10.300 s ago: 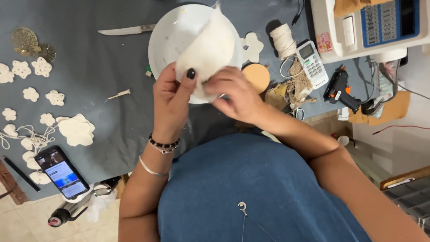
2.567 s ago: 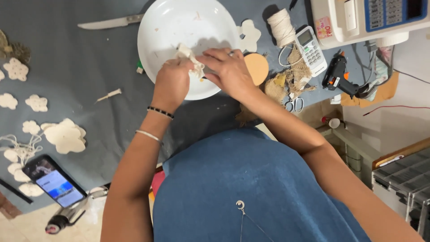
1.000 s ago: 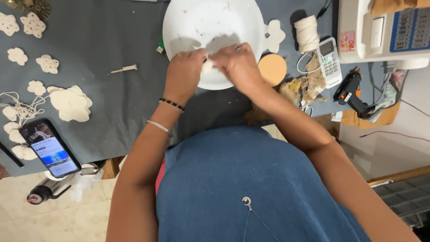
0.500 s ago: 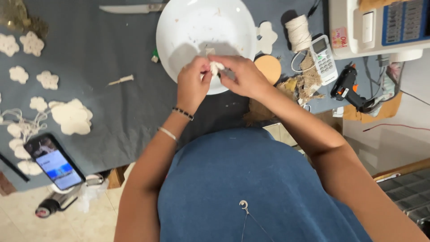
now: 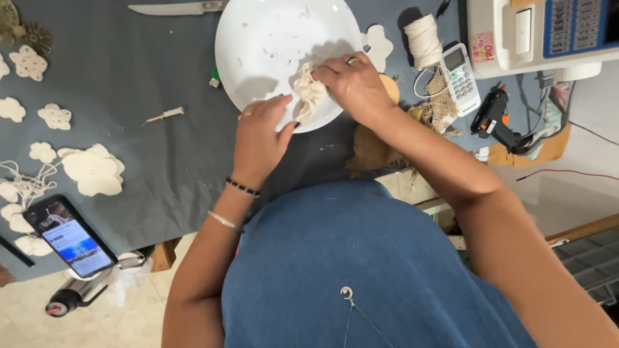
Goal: Applying white adhesive to small decorative cutouts and assembling them onto a fabric base.
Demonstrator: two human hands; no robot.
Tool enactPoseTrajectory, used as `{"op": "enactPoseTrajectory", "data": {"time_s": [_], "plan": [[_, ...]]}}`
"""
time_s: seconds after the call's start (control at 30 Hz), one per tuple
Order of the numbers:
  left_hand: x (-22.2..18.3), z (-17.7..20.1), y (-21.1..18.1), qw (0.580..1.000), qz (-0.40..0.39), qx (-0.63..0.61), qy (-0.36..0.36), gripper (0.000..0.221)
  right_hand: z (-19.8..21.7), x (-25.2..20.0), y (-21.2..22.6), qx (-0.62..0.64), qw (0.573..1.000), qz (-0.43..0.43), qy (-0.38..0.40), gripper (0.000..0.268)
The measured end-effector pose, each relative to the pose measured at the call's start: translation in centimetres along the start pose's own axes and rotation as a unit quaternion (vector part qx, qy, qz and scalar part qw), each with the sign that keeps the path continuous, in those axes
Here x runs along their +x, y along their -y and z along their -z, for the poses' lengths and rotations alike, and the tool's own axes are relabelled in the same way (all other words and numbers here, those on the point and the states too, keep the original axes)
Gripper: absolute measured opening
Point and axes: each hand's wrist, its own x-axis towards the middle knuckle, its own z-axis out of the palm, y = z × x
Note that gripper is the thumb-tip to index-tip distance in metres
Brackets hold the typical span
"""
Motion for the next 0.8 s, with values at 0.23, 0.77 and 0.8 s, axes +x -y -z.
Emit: {"op": "enactPoseTrajectory", "data": {"time_s": [0.23, 0.77, 0.8], "plan": [[2.3, -1.0, -0.5, 0.999, 0.021, 0.012, -0.035, 0.032, 2.9, 0.6, 1.0, 0.498, 0.840, -0.205, 0.059, 0.022], [2.2, -0.8, -3.6, 0.952, 0.068, -0.291, -0.074, 0.046, 0.7, 0.1, 2.6, 0.666, 0.669, -0.309, -0.114, 0.017], [2.1, -1.3, -3.4, 0.952, 0.069, -0.290, -0.075, 0.046, 1.3, 0.2, 2.7, 0.667, 0.669, -0.307, -0.113, 0.017]]}}
